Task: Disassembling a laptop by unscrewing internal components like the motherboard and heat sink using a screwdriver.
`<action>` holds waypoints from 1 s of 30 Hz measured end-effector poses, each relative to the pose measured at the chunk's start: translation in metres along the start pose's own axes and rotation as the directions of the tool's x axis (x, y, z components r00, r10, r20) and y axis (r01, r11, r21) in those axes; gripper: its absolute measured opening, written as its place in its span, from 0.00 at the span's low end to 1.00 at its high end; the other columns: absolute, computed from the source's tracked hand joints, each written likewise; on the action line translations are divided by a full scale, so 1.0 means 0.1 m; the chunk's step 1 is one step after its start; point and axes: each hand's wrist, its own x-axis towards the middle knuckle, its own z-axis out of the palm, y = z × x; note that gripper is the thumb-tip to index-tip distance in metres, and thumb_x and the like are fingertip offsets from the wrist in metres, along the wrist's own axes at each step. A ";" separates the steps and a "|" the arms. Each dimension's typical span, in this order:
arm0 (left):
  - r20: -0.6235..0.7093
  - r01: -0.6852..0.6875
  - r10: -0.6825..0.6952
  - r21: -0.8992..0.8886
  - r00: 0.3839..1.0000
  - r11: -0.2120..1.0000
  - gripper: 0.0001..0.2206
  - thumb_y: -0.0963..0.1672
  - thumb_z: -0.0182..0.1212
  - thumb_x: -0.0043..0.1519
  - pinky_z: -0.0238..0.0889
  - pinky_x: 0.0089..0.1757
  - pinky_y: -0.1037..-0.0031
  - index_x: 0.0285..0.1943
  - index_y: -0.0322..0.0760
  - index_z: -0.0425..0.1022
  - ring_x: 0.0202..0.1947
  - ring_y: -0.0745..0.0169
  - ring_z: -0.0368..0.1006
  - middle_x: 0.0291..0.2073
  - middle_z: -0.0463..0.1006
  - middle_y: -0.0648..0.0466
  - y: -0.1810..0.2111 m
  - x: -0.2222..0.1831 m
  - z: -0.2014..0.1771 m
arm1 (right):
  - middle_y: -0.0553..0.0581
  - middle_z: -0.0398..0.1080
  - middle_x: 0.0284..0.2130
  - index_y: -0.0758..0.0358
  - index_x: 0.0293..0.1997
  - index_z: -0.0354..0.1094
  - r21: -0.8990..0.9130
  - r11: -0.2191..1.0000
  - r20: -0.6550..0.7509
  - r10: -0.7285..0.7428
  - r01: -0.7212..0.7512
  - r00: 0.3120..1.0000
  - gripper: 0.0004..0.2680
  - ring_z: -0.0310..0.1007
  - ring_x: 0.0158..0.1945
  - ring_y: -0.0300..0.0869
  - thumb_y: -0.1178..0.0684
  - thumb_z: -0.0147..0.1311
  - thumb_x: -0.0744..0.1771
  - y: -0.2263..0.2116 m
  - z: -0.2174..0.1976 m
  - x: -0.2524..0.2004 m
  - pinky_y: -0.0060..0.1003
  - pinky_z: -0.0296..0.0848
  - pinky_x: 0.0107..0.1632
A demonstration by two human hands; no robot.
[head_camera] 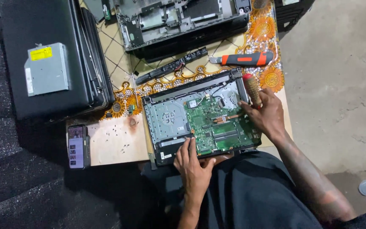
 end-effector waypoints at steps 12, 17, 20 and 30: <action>0.073 0.150 -0.135 -0.271 0.988 0.951 0.31 0.47 0.67 0.54 0.59 0.56 0.58 0.66 0.37 0.62 0.61 0.46 0.62 0.58 0.68 0.45 0.22 -0.04 -0.11 | 0.56 0.73 0.32 0.61 0.40 0.74 0.217 0.958 0.052 0.181 -0.188 0.982 0.08 0.72 0.36 0.42 0.53 0.60 0.61 0.20 -0.17 -0.76 0.38 0.72 0.40; 0.145 0.211 -0.176 -0.281 0.974 0.936 0.30 0.48 0.65 0.54 0.60 0.54 0.58 0.65 0.40 0.63 0.60 0.47 0.63 0.57 0.68 0.48 0.30 0.00 -0.26 | 0.57 0.76 0.34 0.61 0.45 0.74 0.334 0.889 0.086 0.301 -0.312 0.950 0.10 0.75 0.38 0.41 0.57 0.59 0.61 -0.01 -0.27 -0.81 0.36 0.76 0.43; 0.198 0.312 -0.253 -0.379 0.947 0.871 0.29 0.49 0.65 0.53 0.61 0.53 0.60 0.66 0.43 0.63 0.58 0.51 0.65 0.57 0.69 0.49 0.28 0.05 -0.31 | 0.59 0.77 0.39 0.63 0.48 0.74 0.344 0.863 0.131 0.347 -0.371 0.929 0.12 0.76 0.40 0.43 0.57 0.57 0.61 -0.09 -0.32 -0.83 0.37 0.77 0.44; 0.257 0.431 -0.354 -0.659 0.899 0.616 0.31 0.45 0.68 0.54 0.68 0.48 0.65 0.66 0.31 0.63 0.53 0.42 0.71 0.51 0.72 0.35 -0.20 0.06 0.10 | 0.64 0.75 0.33 0.61 0.47 0.76 0.461 0.831 0.043 0.329 -0.311 0.943 0.14 0.76 0.36 0.46 0.61 0.62 0.58 -0.02 -0.21 -0.89 0.41 0.73 0.43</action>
